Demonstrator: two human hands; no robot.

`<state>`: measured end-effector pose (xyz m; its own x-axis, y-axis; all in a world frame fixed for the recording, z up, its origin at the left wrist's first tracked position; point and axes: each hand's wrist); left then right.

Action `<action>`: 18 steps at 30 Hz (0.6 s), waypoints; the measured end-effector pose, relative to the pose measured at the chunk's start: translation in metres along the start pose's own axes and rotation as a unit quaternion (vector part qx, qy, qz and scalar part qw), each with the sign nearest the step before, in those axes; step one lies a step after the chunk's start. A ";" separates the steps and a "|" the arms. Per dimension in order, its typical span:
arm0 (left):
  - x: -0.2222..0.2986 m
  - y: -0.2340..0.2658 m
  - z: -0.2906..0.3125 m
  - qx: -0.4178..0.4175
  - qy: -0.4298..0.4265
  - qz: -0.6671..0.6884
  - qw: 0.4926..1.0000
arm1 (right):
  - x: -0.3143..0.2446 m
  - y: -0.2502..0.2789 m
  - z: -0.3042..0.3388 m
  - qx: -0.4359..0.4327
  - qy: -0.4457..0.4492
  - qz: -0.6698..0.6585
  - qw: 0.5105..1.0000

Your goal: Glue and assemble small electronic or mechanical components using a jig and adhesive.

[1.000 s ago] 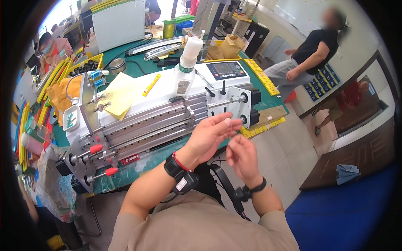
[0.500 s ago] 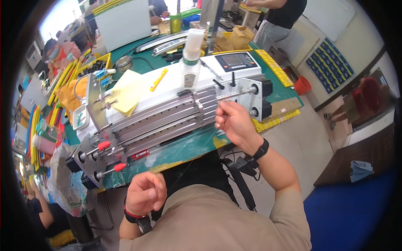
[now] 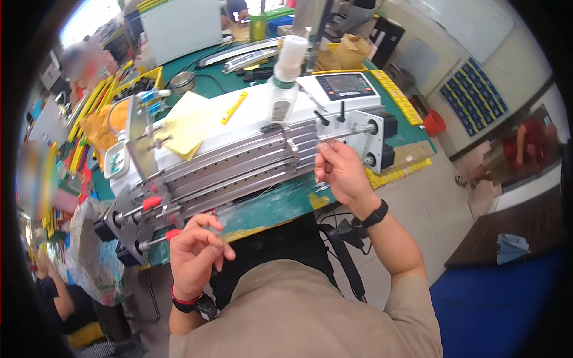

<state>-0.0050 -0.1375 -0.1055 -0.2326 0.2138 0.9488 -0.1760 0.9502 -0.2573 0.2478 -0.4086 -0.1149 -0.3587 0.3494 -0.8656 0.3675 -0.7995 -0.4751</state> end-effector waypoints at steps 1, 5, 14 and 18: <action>0.009 -0.005 0.002 0.049 -0.001 -0.082 0.995 | 0.002 -0.002 -0.003 -0.016 -0.003 -0.016 1.000; -0.002 0.008 -0.015 0.149 -0.231 -0.429 0.860 | -0.006 -0.041 0.041 0.003 -0.058 0.013 0.998; 0.030 0.057 -0.047 0.240 -0.261 -0.616 0.703 | 0.029 -0.149 0.058 -0.241 0.164 0.322 0.901; 0.038 0.071 -0.053 0.202 -0.240 -0.599 0.737 | 0.040 -0.189 0.024 -0.209 0.366 0.400 0.814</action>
<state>0.0249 -0.0503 -0.0782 0.0264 -0.9200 0.3911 -0.7783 0.2266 0.5856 0.1430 -0.2550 -0.0561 0.6899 0.1194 -0.7140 0.5472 -0.7318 0.4063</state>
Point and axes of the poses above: each hand's wrist, its own z-axis away from the middle knuckle, its own y-axis out of the back of the hand, x = y × z, and after that the axes turned 6 degrees about -z, right-handed
